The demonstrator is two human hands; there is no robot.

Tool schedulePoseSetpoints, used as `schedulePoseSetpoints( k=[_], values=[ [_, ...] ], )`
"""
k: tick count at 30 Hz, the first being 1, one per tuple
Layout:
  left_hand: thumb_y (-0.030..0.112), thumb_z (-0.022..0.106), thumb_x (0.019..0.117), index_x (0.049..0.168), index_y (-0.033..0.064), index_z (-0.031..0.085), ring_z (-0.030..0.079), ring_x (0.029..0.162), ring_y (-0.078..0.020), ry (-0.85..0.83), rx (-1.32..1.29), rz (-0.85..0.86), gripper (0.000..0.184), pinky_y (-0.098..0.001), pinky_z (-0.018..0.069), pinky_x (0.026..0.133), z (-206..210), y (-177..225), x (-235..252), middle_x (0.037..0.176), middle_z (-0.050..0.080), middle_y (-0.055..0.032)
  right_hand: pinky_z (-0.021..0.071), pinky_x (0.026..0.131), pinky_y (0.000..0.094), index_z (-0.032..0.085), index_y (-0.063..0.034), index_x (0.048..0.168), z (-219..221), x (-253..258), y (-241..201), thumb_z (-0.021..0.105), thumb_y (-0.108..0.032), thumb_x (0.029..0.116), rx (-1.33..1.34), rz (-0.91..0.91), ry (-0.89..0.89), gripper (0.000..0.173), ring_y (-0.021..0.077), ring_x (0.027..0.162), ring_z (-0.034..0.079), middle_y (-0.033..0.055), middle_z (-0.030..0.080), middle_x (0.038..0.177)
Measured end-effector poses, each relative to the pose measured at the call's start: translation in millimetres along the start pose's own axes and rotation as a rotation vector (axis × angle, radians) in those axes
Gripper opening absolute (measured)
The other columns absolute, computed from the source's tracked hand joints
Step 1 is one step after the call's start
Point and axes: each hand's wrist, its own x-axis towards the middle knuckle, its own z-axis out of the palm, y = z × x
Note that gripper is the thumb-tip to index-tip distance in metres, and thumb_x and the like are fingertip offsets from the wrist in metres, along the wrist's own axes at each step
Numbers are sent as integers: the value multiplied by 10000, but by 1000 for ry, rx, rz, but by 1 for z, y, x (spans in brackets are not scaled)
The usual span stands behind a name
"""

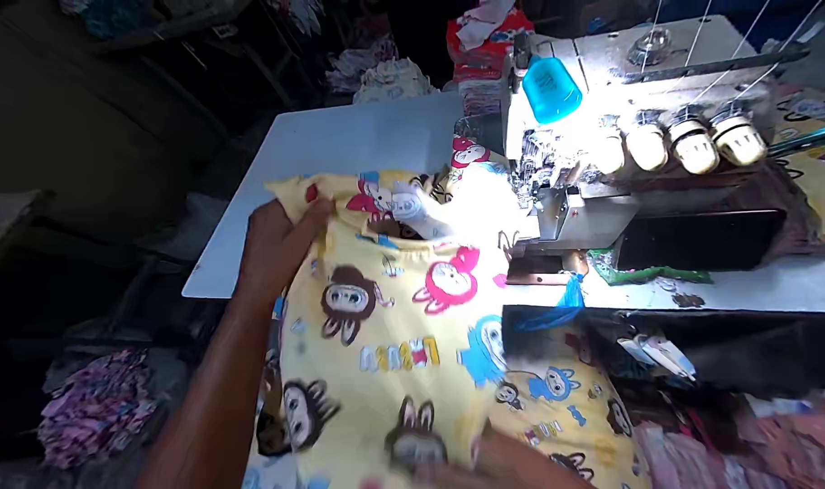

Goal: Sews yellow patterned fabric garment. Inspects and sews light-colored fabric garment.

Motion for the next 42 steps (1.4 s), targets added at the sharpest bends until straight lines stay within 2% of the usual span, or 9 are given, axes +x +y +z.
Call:
schedulePoseSetpoints(
  k=[3, 6, 10, 15, 18, 25, 30, 37, 42],
  values=[
    [215, 679, 1000, 1242, -168, 562, 595, 1124, -536, -178, 200, 20, 468, -713, 434, 973, 21, -6, 32, 1162, 606, -386, 587, 811, 556, 722, 29, 1087, -14, -1, 78, 647, -71, 949, -543, 207, 229, 187, 378, 953, 722, 213, 726, 1036],
    [203, 652, 1007, 1423, -56, 473, 586, 1235, -397, -80, 50, 184, 522, -554, 493, 1009, 69, -5, 15, 1323, 587, -275, 596, 891, 440, 718, -19, 1208, -48, -10, 91, 585, -101, 1002, -579, 185, 458, 259, 271, 1015, 720, 142, 725, 1145],
    [239, 732, 934, 1265, -73, 543, 591, 1192, -313, 135, -210, 485, 492, -457, 509, 1002, 128, 10, -44, 1283, 583, -247, 577, 907, 264, 753, -13, 1091, -90, 11, 65, 576, -84, 999, -524, -64, 790, 212, 124, 1011, 699, 102, 729, 1077],
    [124, 736, 862, 1250, 30, 616, 514, 1280, -249, 301, -278, 532, 418, -363, 446, 1066, 164, 28, -59, 1331, 536, -174, 579, 905, 244, 648, 49, 1235, -103, 63, 49, 657, -100, 970, -51, -68, 787, 305, 89, 990, 694, 105, 701, 1104],
    [149, 686, 958, 1177, 44, 695, 530, 1279, -179, 205, -338, 436, 243, -329, 466, 1052, 152, 36, -57, 1368, 552, -114, 576, 788, 214, 697, 4, 1068, -97, 75, 44, 680, -85, 952, 99, -31, 759, 147, 55, 850, 669, 46, 689, 958],
    [153, 467, 1083, 1051, -52, 690, 663, 931, -217, -24, -102, 609, 305, -359, 518, 845, 102, 54, -1, 998, 691, -172, 439, 621, 161, 569, -53, 1042, -83, 55, 56, 453, -162, 1086, 164, -77, 727, 165, -15, 635, 494, -65, 545, 764],
    [157, 577, 1011, 942, 37, 725, 589, 520, -237, -101, 268, 1024, 202, -345, 448, 437, 100, 80, -88, 736, 643, -113, 474, 592, 120, 638, 16, 1160, -72, 28, 47, 508, -118, 1054, 41, -25, 817, 214, -44, 637, 555, -39, 663, 833],
    [147, 598, 981, 945, 54, 768, 534, 491, -196, -14, 362, 880, 197, -287, 384, 426, 121, 101, -97, 670, 590, -82, 571, 855, 155, 684, 48, 1152, -87, 35, 33, 551, -88, 1029, 50, -59, 877, 226, -3, 926, 690, 35, 734, 1054],
    [130, 612, 976, 1047, 46, 765, 503, 494, -208, -16, 386, 870, 189, -305, 350, 430, 121, 108, -69, 685, 581, -91, 586, 842, 168, 704, 34, 1102, -109, 52, 37, 661, -75, 962, 39, -94, 878, 182, 19, 896, 704, 42, 737, 991]
  ],
)
